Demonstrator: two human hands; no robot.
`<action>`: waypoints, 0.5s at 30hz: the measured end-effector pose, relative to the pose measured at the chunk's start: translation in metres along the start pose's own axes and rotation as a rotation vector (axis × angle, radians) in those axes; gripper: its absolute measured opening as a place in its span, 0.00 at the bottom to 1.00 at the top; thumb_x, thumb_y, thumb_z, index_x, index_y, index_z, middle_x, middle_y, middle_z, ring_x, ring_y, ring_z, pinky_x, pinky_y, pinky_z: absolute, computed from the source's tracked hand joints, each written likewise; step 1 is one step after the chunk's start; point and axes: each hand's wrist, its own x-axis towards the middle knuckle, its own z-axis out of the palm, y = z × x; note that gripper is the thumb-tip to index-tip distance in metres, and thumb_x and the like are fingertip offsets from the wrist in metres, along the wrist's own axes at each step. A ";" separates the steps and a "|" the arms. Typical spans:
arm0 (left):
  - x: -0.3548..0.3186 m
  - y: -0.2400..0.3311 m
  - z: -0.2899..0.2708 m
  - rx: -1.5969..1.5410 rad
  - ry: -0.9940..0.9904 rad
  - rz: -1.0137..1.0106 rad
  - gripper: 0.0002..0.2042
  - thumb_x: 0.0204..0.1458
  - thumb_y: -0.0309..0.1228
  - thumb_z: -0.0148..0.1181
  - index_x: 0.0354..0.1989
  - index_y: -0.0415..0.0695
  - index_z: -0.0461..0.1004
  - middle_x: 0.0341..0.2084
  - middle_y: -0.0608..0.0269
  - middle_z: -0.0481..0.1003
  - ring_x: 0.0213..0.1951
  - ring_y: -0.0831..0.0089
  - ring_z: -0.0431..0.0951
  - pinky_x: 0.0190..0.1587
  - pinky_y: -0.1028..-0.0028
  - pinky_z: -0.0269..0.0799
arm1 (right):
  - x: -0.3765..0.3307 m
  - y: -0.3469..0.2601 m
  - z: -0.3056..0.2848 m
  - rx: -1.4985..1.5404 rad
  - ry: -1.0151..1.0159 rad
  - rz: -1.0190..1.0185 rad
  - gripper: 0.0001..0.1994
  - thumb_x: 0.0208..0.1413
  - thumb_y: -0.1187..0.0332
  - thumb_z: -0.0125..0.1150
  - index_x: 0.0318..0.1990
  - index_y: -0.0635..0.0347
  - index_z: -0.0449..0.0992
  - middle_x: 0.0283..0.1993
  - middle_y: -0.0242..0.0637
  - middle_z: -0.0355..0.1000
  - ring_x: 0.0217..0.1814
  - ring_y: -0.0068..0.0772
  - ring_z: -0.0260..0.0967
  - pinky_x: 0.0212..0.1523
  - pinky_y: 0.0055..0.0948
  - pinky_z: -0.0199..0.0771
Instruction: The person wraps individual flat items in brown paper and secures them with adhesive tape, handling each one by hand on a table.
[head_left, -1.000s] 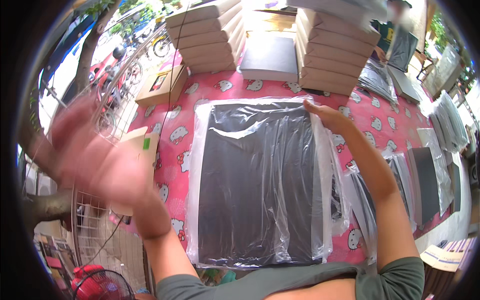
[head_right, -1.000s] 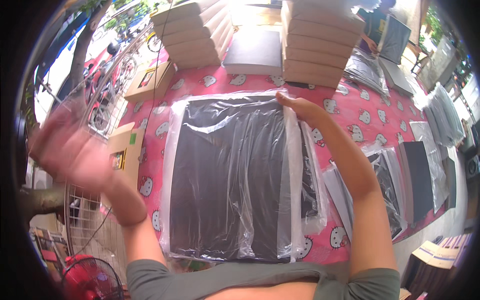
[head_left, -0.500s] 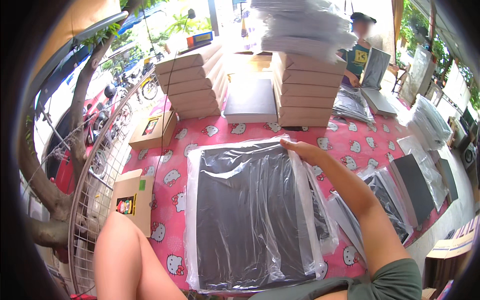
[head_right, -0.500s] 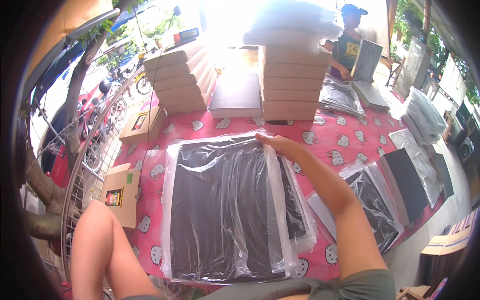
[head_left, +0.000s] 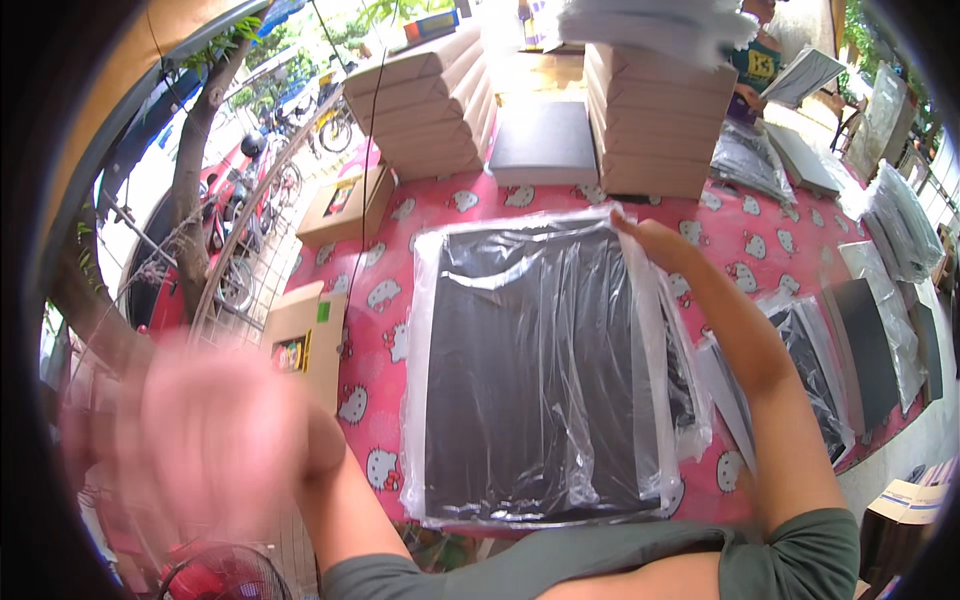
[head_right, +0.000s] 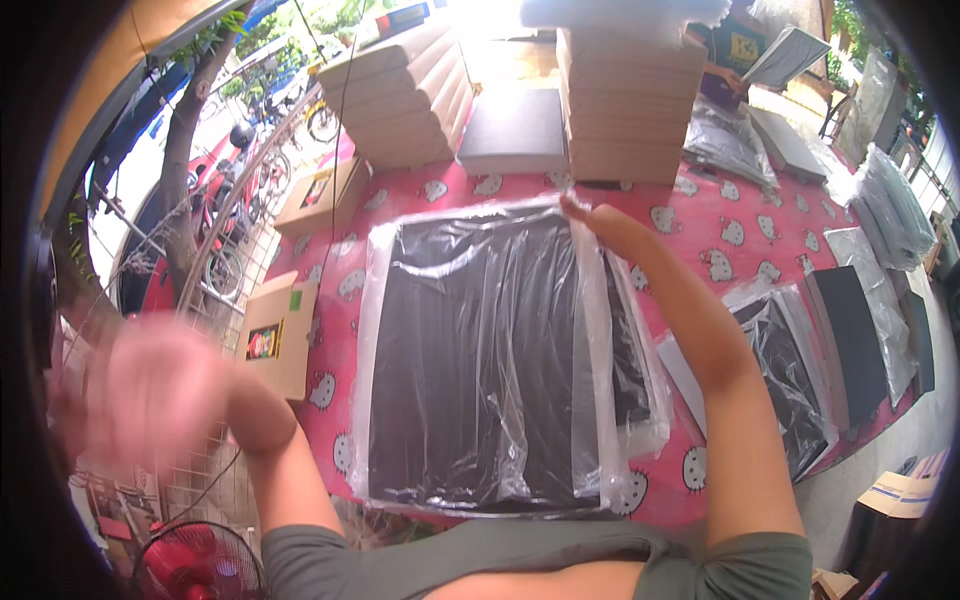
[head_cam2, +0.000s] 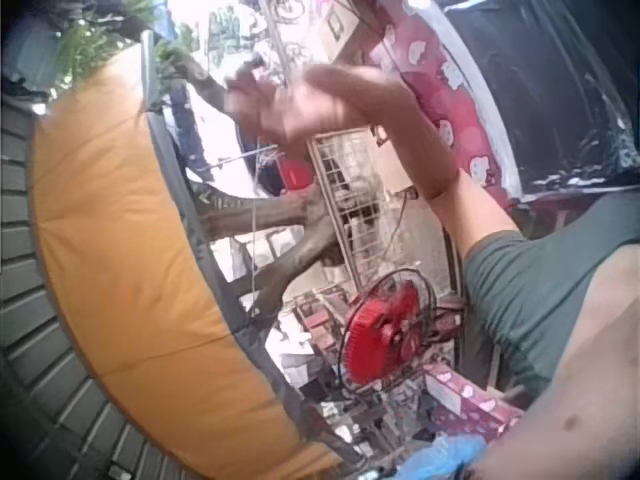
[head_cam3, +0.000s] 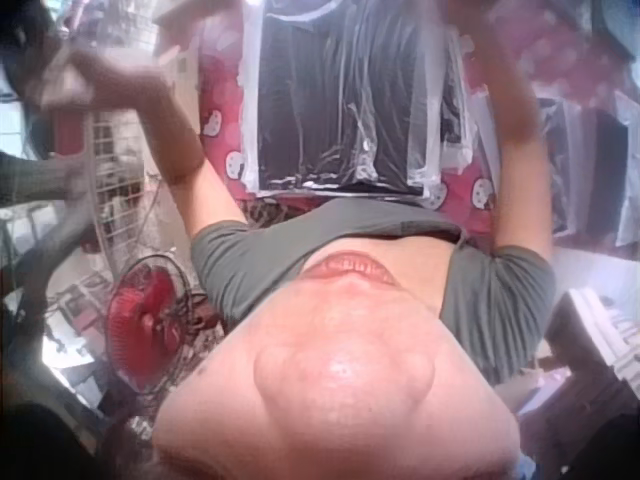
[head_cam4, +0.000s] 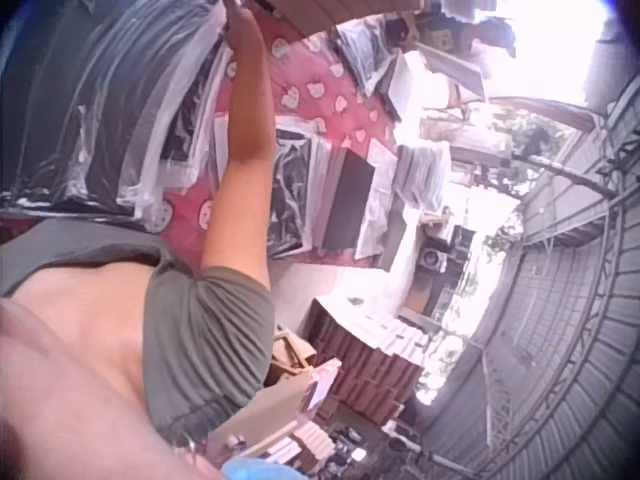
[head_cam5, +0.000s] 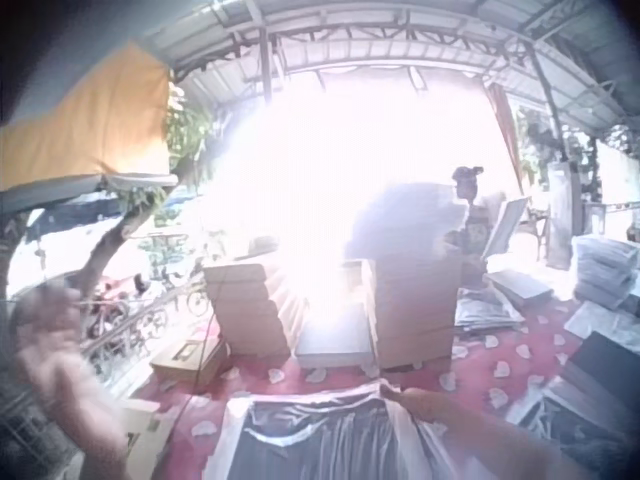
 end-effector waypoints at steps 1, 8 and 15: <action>-0.020 -0.045 -0.021 -0.065 -0.175 -0.558 0.21 0.53 0.42 0.48 0.53 0.46 0.61 0.51 0.63 0.65 0.54 0.68 0.64 0.55 0.66 0.59 | 0.003 0.009 0.003 0.099 0.033 -0.016 0.46 0.42 0.25 0.36 0.35 0.70 0.73 0.30 0.41 0.71 0.35 0.30 0.68 0.42 0.29 0.66; -0.184 -0.138 -0.075 -0.092 -0.481 -2.184 0.30 0.54 0.49 0.45 0.62 0.47 0.52 0.57 0.56 0.59 0.57 0.64 0.61 0.56 0.70 0.58 | 0.024 0.002 0.033 0.607 -0.330 0.174 0.53 0.37 0.24 0.42 0.61 0.61 0.55 0.59 0.50 0.58 0.63 0.39 0.51 0.59 0.42 0.52; -0.237 -0.138 -0.028 0.022 -0.691 -2.066 0.28 0.54 0.48 0.45 0.60 0.46 0.54 0.55 0.57 0.60 0.55 0.64 0.61 0.55 0.70 0.58 | 0.025 0.003 0.026 0.184 0.183 -0.120 0.42 0.42 0.31 0.50 0.56 0.57 0.66 0.53 0.48 0.66 0.58 0.36 0.60 0.57 0.33 0.58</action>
